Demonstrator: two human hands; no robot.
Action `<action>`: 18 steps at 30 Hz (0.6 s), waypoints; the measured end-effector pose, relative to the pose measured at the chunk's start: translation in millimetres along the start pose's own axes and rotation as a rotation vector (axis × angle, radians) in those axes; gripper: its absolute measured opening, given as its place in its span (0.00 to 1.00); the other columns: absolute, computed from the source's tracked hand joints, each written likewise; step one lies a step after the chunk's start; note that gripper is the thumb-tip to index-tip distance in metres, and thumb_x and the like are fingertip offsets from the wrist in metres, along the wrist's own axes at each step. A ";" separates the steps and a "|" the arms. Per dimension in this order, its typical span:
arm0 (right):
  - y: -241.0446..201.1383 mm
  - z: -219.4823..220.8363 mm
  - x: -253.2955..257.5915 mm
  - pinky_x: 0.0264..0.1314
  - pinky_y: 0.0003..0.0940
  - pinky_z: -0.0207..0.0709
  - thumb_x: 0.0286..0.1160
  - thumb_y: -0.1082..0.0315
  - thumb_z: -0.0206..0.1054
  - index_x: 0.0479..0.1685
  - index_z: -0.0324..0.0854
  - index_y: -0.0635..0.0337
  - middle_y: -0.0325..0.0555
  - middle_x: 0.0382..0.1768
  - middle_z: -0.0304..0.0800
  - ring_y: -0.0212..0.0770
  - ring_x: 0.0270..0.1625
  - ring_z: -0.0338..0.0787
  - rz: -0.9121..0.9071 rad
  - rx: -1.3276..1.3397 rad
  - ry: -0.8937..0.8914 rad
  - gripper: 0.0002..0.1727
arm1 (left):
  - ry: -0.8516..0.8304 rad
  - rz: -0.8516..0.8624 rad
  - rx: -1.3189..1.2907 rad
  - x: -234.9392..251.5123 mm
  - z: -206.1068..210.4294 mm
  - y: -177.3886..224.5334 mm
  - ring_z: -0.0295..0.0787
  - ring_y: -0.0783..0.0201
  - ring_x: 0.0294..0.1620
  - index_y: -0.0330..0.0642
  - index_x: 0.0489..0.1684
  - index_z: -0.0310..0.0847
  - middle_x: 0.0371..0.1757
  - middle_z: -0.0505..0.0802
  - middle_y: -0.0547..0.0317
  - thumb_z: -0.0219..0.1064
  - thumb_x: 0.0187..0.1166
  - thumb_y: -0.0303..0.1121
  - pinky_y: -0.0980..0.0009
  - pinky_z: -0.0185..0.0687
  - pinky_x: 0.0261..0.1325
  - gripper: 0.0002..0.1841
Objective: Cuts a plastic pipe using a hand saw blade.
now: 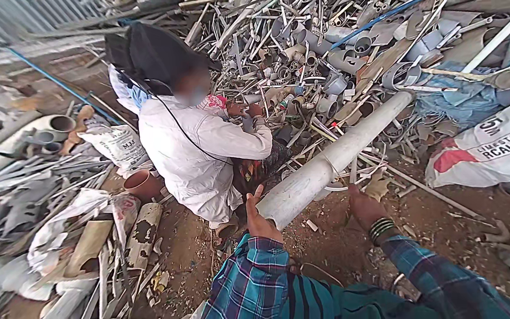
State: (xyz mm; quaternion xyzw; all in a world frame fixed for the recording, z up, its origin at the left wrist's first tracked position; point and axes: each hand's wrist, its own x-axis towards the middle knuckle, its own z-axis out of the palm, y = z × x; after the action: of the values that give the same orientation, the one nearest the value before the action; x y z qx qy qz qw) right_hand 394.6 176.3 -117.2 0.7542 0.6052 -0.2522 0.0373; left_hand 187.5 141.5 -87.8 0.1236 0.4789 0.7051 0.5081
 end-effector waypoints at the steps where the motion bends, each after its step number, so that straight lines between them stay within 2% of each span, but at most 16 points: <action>1: -3.4 -1.4 -6.3 0.69 0.62 0.77 0.95 0.71 0.41 0.91 0.50 0.66 0.76 0.66 0.82 0.72 0.70 0.85 -0.020 -0.006 -0.009 0.27 | 0.006 0.019 -0.007 1.4 1.2 -0.7 0.85 0.53 0.60 0.34 0.82 0.61 0.66 0.83 0.38 0.30 0.96 0.46 0.56 0.81 0.59 0.30; 2: -10.7 3.4 -21.3 0.68 0.61 0.78 0.95 0.71 0.42 0.88 0.53 0.68 0.75 0.64 0.84 0.72 0.67 0.87 -0.096 -0.021 0.003 0.26 | 0.010 0.036 -0.013 2.6 1.4 -1.8 0.86 0.53 0.60 0.34 0.82 0.60 0.65 0.83 0.38 0.30 0.96 0.45 0.57 0.81 0.58 0.29; 3: -18.0 18.8 -40.5 0.61 0.61 0.81 0.93 0.72 0.46 0.82 0.63 0.72 0.74 0.58 0.87 0.73 0.59 0.90 -0.239 -0.029 0.094 0.23 | 0.035 0.054 -0.005 2.6 2.5 -2.3 0.87 0.54 0.56 0.33 0.80 0.63 0.62 0.85 0.39 0.31 0.96 0.45 0.58 0.83 0.55 0.28; 4: -22.2 44.7 -56.1 0.45 0.61 0.86 0.88 0.73 0.55 0.69 0.76 0.74 0.72 0.45 0.91 0.71 0.44 0.95 -0.432 -0.017 0.299 0.18 | 0.050 0.065 0.015 1.7 3.3 -2.5 0.87 0.57 0.56 0.33 0.78 0.66 0.61 0.85 0.41 0.32 0.96 0.45 0.60 0.82 0.56 0.28; 5: -25.0 69.8 -65.7 0.28 0.56 0.87 0.78 0.74 0.64 0.55 0.84 0.73 0.66 0.34 0.92 0.65 0.29 0.94 -0.609 -0.005 0.514 0.13 | 0.064 0.057 0.031 -0.8 3.7 -2.7 0.84 0.60 0.59 0.36 0.77 0.69 0.64 0.85 0.46 0.33 0.96 0.47 0.61 0.79 0.59 0.29; 6: -27.4 85.0 -69.9 0.19 0.51 0.84 0.69 0.75 0.70 0.48 0.86 0.70 0.62 0.28 0.90 0.60 0.21 0.92 -0.719 -0.003 0.635 0.11 | 0.084 0.059 0.056 -2.0 4.3 -2.9 0.82 0.63 0.63 0.38 0.74 0.72 0.67 0.85 0.50 0.34 0.95 0.48 0.61 0.77 0.61 0.29; 7: -28.2 90.6 -68.7 0.16 0.49 0.83 0.66 0.76 0.71 0.46 0.87 0.69 0.60 0.27 0.89 0.57 0.18 0.91 -0.759 -0.005 0.688 0.10 | 0.083 0.056 0.065 -1.6 3.2 -2.6 0.80 0.63 0.67 0.39 0.74 0.72 0.70 0.84 0.51 0.34 0.95 0.49 0.58 0.74 0.64 0.29; 8: -26.6 88.0 -63.3 0.17 0.50 0.84 0.69 0.76 0.70 0.47 0.86 0.69 0.62 0.28 0.89 0.59 0.20 0.91 -0.730 -0.020 0.671 0.10 | 0.069 0.044 0.063 -1.0 1.2 -2.0 0.79 0.61 0.69 0.40 0.76 0.72 0.72 0.83 0.50 0.34 0.95 0.50 0.55 0.72 0.66 0.29; 9: -23.7 77.1 -55.7 0.24 0.54 0.86 0.76 0.75 0.65 0.53 0.85 0.71 0.66 0.33 0.90 0.63 0.26 0.94 -0.622 -0.034 0.564 0.11 | 0.058 0.034 0.066 0.5 0.5 -2.1 0.82 0.61 0.64 0.40 0.76 0.71 0.67 0.84 0.49 0.32 0.95 0.50 0.57 0.76 0.63 0.30; 10: -22.0 55.3 -46.7 0.43 0.61 0.86 0.87 0.74 0.55 0.69 0.77 0.74 0.72 0.47 0.91 0.70 0.43 0.95 -0.430 -0.022 0.326 0.17 | 0.037 0.030 0.048 2.2 -0.1 -2.3 0.84 0.58 0.60 0.37 0.78 0.68 0.64 0.85 0.46 0.31 0.95 0.49 0.58 0.80 0.60 0.30; 11: -17.8 33.6 -30.0 0.58 0.63 0.82 0.93 0.72 0.46 0.82 0.64 0.72 0.74 0.58 0.87 0.73 0.57 0.91 -0.255 -0.009 0.148 0.23 | 0.044 0.036 0.026 4.5 1.0 -1.8 0.87 0.56 0.56 0.35 0.79 0.66 0.61 0.85 0.42 0.31 0.96 0.46 0.58 0.82 0.55 0.29; 12: -10.3 17.1 -11.6 0.66 0.64 0.78 0.94 0.72 0.42 0.89 0.54 0.69 0.75 0.64 0.83 0.74 0.65 0.87 -0.120 0.014 0.065 0.26 | 0.051 0.034 0.006 3.8 3.3 0.1 0.86 0.54 0.56 0.34 0.81 0.63 0.62 0.84 0.39 0.31 0.96 0.45 0.57 0.81 0.54 0.28; 14: 6.0 2.4 11.2 0.70 0.64 0.76 0.96 0.70 0.40 0.92 0.49 0.66 0.76 0.67 0.82 0.73 0.70 0.84 0.016 0.053 0.049 0.28 | 0.067 0.058 -0.003 7.2 -1.9 -5.1 0.86 0.53 0.55 0.34 0.79 0.63 0.62 0.84 0.39 0.35 0.96 0.43 0.57 0.82 0.54 0.26; 15: 5.6 0.0 9.6 0.70 0.64 0.76 0.96 0.69 0.40 0.92 0.49 0.65 0.76 0.66 0.82 0.73 0.70 0.84 0.019 0.053 0.040 0.28 | 0.062 0.081 0.014 13.9 -8.6 -10.2 0.88 0.52 0.55 0.33 0.77 0.68 0.61 0.86 0.39 0.37 0.95 0.44 0.55 0.84 0.54 0.26; 17: -12.3 2.4 -18.3 0.69 0.62 0.77 0.95 0.69 0.42 0.90 0.52 0.67 0.75 0.65 0.83 0.72 0.68 0.86 -0.098 0.017 -0.005 0.27 | 0.053 0.068 0.058 8.5 -5.7 -8.3 0.85 0.53 0.63 0.33 0.78 0.69 0.68 0.85 0.39 0.36 0.96 0.46 0.56 0.80 0.61 0.28; 18: -23.7 12.8 -39.7 0.64 0.63 0.79 0.94 0.71 0.45 0.85 0.59 0.69 0.74 0.61 0.85 0.73 0.63 0.89 -0.221 -0.013 0.017 0.24 | 0.040 0.041 0.063 -0.8 -0.1 -3.3 0.80 0.55 0.69 0.34 0.80 0.67 0.74 0.80 0.40 0.34 0.96 0.46 0.57 0.73 0.68 0.29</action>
State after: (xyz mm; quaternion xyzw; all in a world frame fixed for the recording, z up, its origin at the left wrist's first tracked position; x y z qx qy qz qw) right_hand 362.6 142.4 -105.6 0.6846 0.6867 -0.2444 0.0087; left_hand 189.8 140.8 -90.2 0.1351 0.5081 0.7023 0.4799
